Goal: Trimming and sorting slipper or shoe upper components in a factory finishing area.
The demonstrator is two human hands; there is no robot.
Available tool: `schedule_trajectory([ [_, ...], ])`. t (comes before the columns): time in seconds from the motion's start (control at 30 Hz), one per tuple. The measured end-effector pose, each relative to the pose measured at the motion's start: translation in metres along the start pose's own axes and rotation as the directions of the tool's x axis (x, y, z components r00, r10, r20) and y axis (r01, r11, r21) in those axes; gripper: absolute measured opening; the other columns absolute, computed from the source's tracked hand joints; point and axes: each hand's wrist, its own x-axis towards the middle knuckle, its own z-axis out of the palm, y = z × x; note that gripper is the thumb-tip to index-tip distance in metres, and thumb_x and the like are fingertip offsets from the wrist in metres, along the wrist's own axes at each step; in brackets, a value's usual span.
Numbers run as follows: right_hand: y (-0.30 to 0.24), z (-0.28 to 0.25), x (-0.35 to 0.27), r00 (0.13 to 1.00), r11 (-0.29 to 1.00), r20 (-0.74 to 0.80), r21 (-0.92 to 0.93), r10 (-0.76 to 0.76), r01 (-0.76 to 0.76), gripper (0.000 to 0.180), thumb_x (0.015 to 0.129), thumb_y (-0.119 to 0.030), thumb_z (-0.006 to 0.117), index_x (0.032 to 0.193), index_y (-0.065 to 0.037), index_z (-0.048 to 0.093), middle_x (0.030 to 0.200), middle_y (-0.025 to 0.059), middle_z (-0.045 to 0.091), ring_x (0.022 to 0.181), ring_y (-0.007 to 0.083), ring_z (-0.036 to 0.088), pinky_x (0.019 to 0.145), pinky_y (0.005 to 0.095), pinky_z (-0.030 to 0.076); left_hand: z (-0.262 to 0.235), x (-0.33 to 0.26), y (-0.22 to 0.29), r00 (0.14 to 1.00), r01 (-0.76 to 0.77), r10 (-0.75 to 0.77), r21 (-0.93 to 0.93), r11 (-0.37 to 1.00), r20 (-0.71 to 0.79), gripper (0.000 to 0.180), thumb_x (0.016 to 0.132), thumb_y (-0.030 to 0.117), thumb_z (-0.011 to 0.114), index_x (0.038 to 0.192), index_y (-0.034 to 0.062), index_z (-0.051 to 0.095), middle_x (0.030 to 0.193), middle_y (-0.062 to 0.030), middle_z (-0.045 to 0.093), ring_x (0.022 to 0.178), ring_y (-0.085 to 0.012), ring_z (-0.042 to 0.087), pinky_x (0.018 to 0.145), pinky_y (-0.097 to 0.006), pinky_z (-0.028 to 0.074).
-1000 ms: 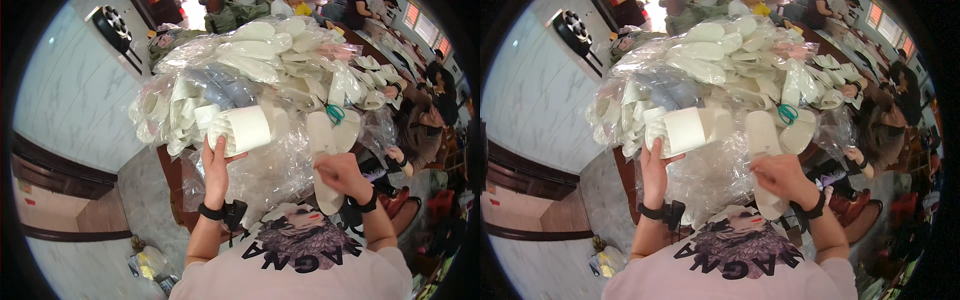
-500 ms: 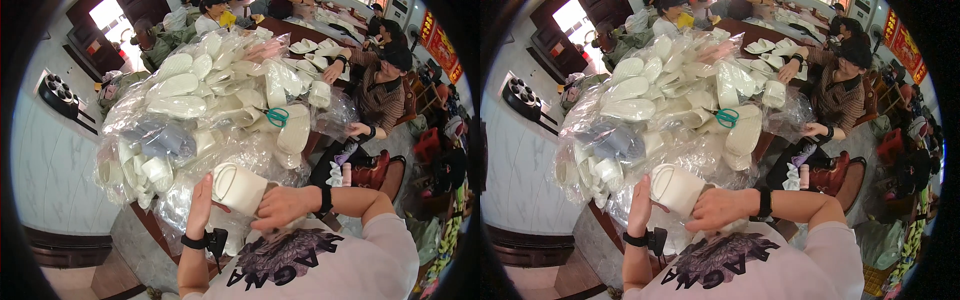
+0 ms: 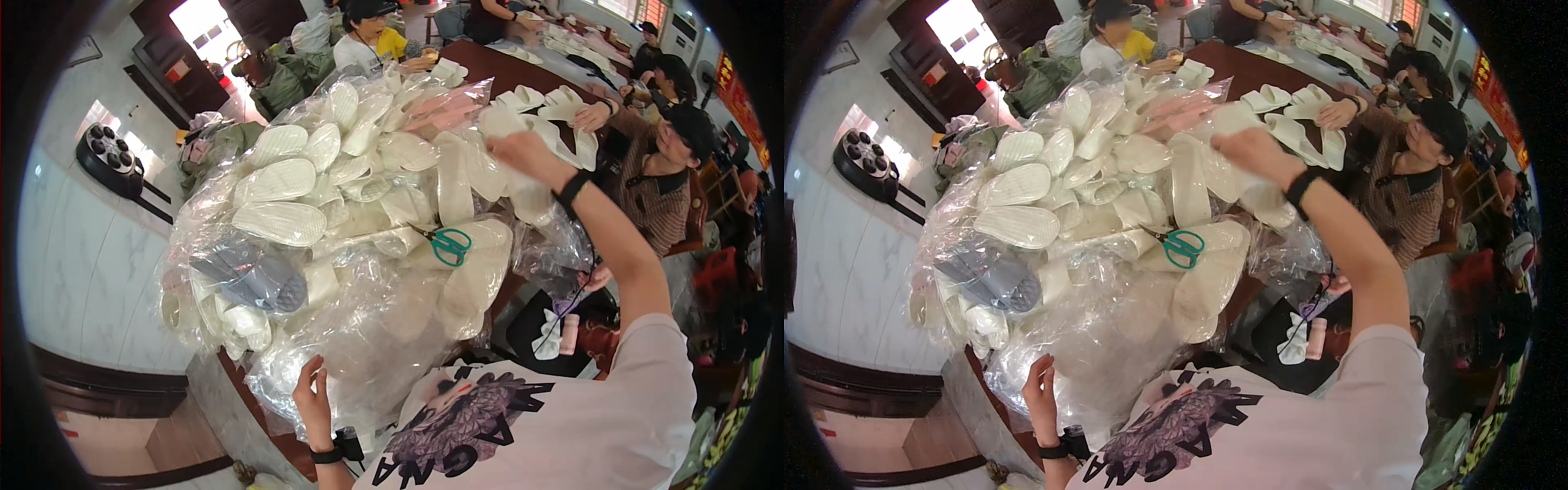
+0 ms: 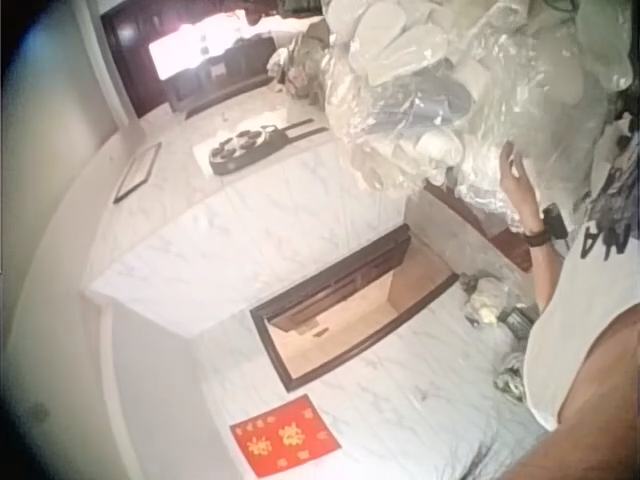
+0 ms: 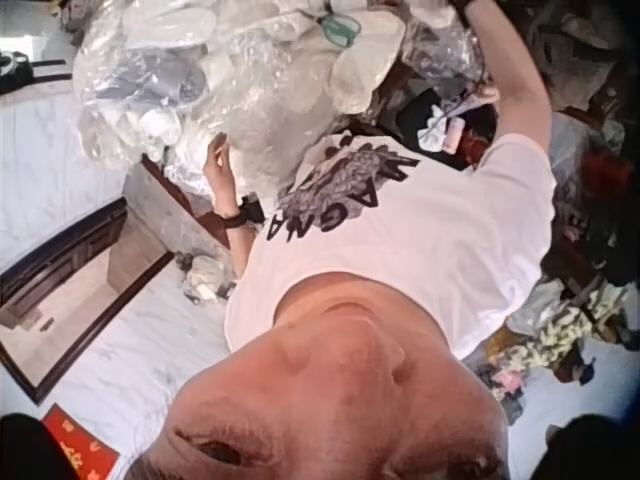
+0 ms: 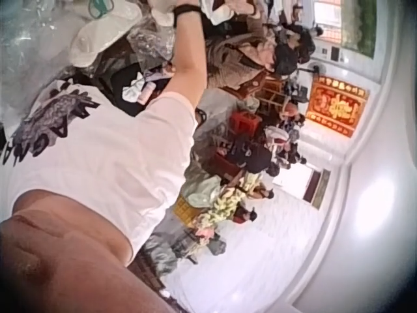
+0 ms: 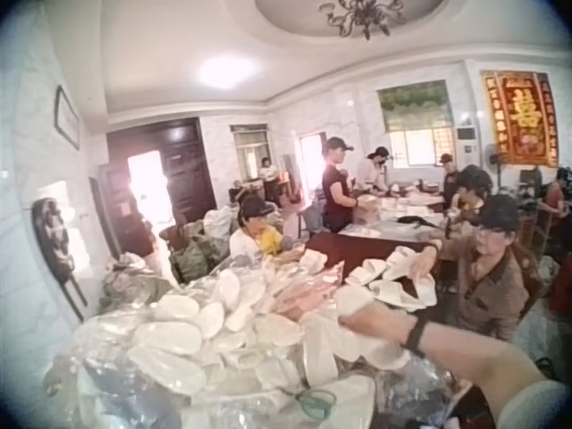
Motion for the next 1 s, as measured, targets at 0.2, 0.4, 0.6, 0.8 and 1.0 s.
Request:
schedule_trajectory([
  [0.2, 0.147, 0.052, 0.078, 0.916, 0.967, -0.398, -0.211, 0.048, -0.142, 0.025, 0.090, -0.023, 0.056, 0.114, -0.016, 0.057, 0.099, 0.0087, 0.059, 0.098, 0.0244, 0.059, 0.076, 0.0369, 0.051, 0.026, 0.011, 0.008, 0.996, 0.083, -0.082, 0.057, 0.995, -0.028, 0.028, 0.093, 0.006, 0.057, 0.119, 0.0000, 0.060, 0.117, -0.0163, 0.065, 0.110, -0.0304, 0.062, 0.094, -0.038, 0.046],
  [0.4, 0.111, 0.045, 0.007, 0.968, 0.948, -0.189, 0.302, 0.165, -0.102, 0.028, 0.092, -0.023, 0.055, 0.116, -0.009, 0.058, 0.102, 0.0133, 0.060, 0.103, 0.0322, 0.056, 0.088, 0.0411, 0.046, 0.043, 0.013, 0.006, 0.998, 0.066, -0.063, 0.135, 0.989, -0.025, 0.031, 0.092, 0.005, 0.056, 0.123, 0.0001, 0.058, 0.128, -0.0164, 0.059, 0.120, -0.0310, 0.055, 0.101, -0.039, 0.041],
  [0.6, 0.003, 0.135, -0.210, 0.867, 0.554, 0.312, 0.672, 0.389, -0.491, 0.107, 0.071, -0.041, 0.081, 0.150, -0.004, 0.019, 0.148, 0.0267, 0.031, 0.136, 0.0422, 0.031, 0.111, 0.0452, 0.029, 0.044, 0.013, 0.001, 1.000, 0.029, -0.029, 0.167, 0.986, -0.004, 0.030, 0.092, 0.005, 0.057, 0.121, 0.0012, 0.059, 0.130, -0.0161, 0.057, 0.124, -0.0312, 0.052, 0.103, -0.039, 0.039],
  [0.8, -0.142, 0.134, -0.202, 0.685, 0.682, 0.230, 0.105, 0.691, -0.724, 0.080, 0.077, -0.022, 0.071, 0.148, -0.023, 0.032, 0.144, 0.0283, 0.035, 0.131, 0.0442, 0.038, 0.099, 0.0515, 0.042, 0.041, 0.013, -0.001, 1.000, 0.002, -0.005, 0.157, 0.988, 0.017, 0.031, 0.091, 0.004, 0.058, 0.122, 0.0023, 0.059, 0.130, -0.0155, 0.058, 0.124, -0.0315, 0.052, 0.103, -0.039, 0.040],
  [1.0, -0.055, 0.122, -0.204, 0.780, 0.665, -0.026, 0.542, 0.625, -0.515, 0.040, 0.088, -0.007, 0.051, 0.128, -0.003, 0.054, 0.104, 0.0155, 0.067, 0.087, 0.0236, 0.065, 0.069, 0.0391, 0.053, 0.032, 0.011, -0.012, 1.000, -0.016, 0.017, 0.083, 0.996, -0.015, 0.029, 0.090, 0.005, 0.060, 0.119, 0.0021, 0.060, 0.125, -0.0166, 0.060, 0.119, -0.0325, 0.056, 0.099, -0.038, 0.043],
])
